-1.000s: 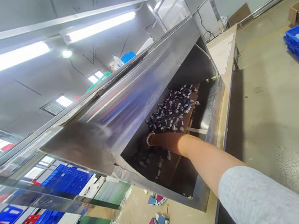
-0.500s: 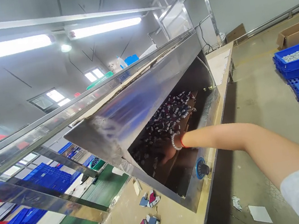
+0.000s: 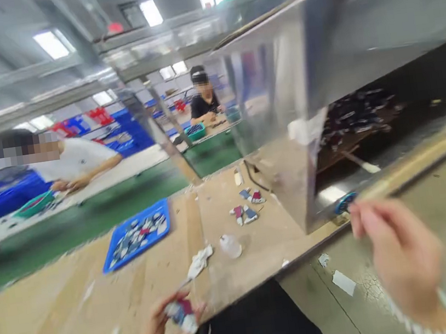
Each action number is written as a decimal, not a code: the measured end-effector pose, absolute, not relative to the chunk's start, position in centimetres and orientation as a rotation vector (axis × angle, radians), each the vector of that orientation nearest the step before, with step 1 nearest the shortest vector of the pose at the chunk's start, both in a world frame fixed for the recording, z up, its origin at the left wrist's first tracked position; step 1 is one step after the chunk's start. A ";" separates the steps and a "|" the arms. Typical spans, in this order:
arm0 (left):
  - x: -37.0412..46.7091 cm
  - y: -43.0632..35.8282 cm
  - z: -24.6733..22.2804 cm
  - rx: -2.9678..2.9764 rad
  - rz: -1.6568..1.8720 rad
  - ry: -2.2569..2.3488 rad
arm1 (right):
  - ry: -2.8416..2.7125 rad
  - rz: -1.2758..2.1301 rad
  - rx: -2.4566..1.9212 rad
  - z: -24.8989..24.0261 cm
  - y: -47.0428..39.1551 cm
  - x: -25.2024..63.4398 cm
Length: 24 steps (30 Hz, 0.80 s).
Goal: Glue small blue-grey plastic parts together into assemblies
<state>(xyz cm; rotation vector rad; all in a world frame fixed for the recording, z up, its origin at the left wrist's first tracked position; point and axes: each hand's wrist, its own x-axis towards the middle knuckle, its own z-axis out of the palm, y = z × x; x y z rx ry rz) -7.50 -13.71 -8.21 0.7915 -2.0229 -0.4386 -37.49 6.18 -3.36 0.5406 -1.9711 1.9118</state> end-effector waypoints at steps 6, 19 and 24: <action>-8.7 -10.4 -6.5 0.720 -0.490 -2.113 | -1.917 2.054 1.797 -8.0 3.3 -22.5; -2.8 -9.2 -7.2 0.644 -0.285 -2.048 | -1.831 1.499 1.912 -9.6 0.4 -15.5; -0.9 -8.4 -8.0 0.623 -0.180 -1.972 | -1.844 1.530 1.993 -10.5 0.9 -13.9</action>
